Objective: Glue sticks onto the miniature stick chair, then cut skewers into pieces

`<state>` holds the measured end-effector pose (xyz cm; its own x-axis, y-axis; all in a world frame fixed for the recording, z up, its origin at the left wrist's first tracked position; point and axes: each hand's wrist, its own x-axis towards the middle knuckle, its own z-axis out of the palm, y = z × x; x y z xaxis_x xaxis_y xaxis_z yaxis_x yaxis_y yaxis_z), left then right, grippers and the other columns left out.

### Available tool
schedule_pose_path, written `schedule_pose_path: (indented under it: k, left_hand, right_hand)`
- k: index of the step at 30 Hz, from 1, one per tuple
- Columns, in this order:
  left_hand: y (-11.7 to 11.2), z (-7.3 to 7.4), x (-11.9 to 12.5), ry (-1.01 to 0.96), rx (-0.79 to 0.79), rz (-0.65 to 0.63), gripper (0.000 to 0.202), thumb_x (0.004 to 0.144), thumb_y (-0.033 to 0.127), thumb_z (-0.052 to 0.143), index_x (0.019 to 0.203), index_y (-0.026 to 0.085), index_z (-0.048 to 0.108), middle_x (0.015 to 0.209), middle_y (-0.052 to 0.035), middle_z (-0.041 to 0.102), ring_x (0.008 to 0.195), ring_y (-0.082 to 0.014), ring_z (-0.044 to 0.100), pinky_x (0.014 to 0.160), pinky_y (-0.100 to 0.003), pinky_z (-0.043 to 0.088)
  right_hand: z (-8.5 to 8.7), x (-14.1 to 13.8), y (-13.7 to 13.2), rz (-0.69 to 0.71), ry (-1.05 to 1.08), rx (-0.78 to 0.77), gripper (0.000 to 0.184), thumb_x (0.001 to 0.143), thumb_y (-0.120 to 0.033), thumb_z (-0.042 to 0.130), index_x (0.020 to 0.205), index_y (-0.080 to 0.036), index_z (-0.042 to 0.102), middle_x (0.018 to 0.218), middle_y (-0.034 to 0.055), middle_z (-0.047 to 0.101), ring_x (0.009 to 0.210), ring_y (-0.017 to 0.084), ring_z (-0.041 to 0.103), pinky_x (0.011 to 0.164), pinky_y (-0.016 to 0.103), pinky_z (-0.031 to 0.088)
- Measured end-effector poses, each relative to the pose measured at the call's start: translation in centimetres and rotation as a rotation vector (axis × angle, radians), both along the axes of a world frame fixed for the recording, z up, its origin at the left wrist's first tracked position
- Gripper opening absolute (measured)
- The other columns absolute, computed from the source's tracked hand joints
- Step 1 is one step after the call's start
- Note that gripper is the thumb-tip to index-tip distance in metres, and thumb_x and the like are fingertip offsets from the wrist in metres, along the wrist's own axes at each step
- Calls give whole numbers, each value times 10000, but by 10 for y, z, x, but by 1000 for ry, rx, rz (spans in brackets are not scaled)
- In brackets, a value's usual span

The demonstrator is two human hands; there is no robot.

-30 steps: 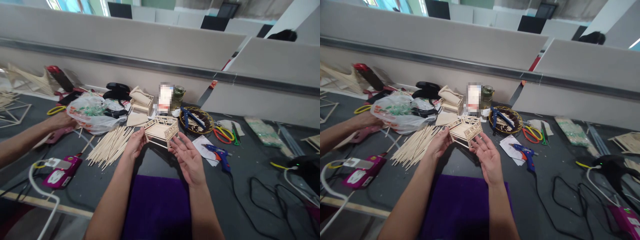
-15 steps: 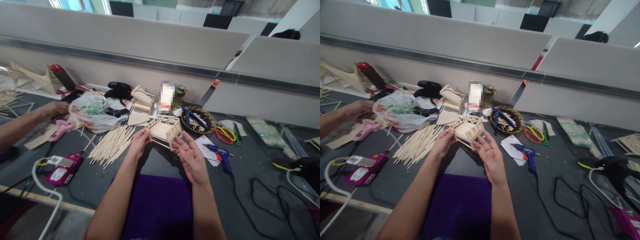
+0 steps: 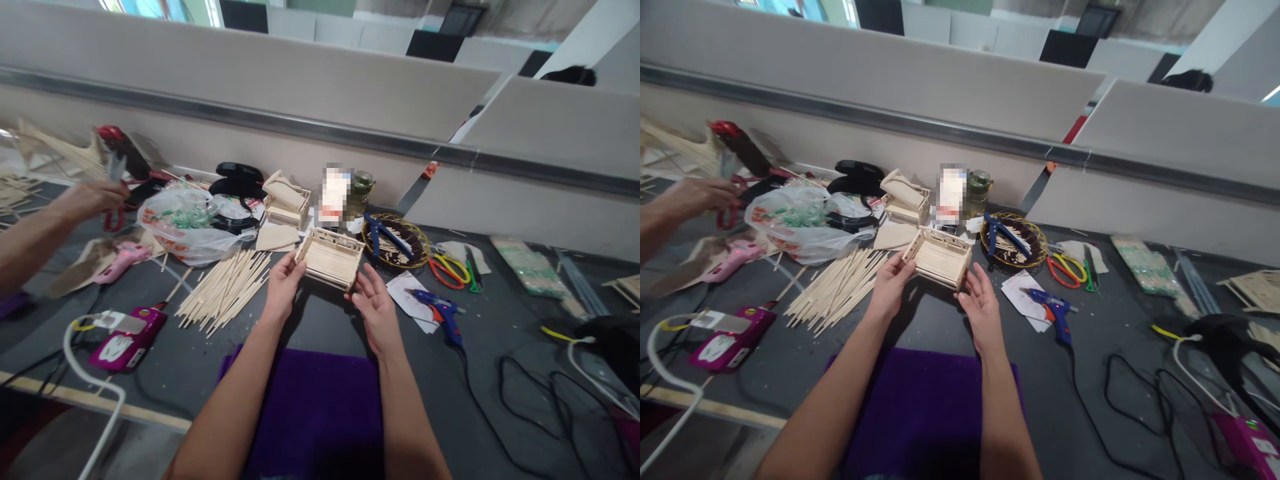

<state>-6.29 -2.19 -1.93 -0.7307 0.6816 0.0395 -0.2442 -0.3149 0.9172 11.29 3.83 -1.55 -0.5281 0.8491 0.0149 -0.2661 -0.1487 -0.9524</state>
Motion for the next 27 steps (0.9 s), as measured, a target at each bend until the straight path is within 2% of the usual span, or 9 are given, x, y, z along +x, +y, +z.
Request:
schedule_pose_path:
  k: [5, 10, 14, 18, 23, 27]
  left_hand:
    - [0, -1, 3, 16, -45, -32, 506, 596, 357, 829, 1044, 167, 689, 1083, -84, 723, 1017, -215, 644, 948, -341, 456]
    - [-1, 4, 6, 47, -81, -52, 509, 589, 363, 826, 1039, 164, 698, 1079, -87, 725, 985, -218, 653, 917, -347, 477]
    - [-2, 7, 10, 87, -94, -63, 443, 639, 392, 795, 1008, 160, 713, 934, -58, 741, 827, -177, 653, 795, -296, 496]
    - [-4, 11, 12, 142, -131, -74, 398, 691, 407, 761, 984, 141, 722, 737, -18, 704, 635, -126, 582, 633, -250, 457]
    - [-5, 12, 14, 162, -134, -66, 428, 690, 418, 765, 1014, 141, 725, 848, -44, 733, 678, -134, 597, 651, -251, 460]
    - [-5, 11, 15, 153, -145, -49, 443, 682, 423, 773, 1033, 156, 727, 960, -61, 743, 800, -174, 637, 727, -274, 486]
  right_hand:
    - [-17, -2, 8, -44, -83, 78, 745, 750, -330, 728, 1413, -246, 401, 1456, 114, 485, 1324, 236, 469, 1061, 419, 398]
    - [-22, -1, 12, -87, -107, 151, 708, 777, -350, 703, 1410, -226, 411, 1439, 120, 505, 1321, 231, 480, 1104, 426, 344]
    - [-18, -3, 11, -170, -70, 131, 636, 784, -352, 697, 1361, -204, 476, 1391, 127, 553, 1266, 226, 536, 1095, 425, 367]
    - [-14, -5, 10, -261, -44, 86, 530, 779, -350, 700, 1264, -181, 573, 1325, 132, 609, 1214, 232, 579, 1062, 421, 409]
    - [-15, -6, 11, -303, -62, 81, 483, 775, -374, 689, 1205, -161, 628, 1236, 133, 666, 1120, 243, 631, 887, 371, 518]
    - [-16, -6, 12, -314, -96, 63, 493, 769, -389, 688, 1199, -153, 640, 1204, 133, 683, 1084, 246, 646, 820, 352, 532]
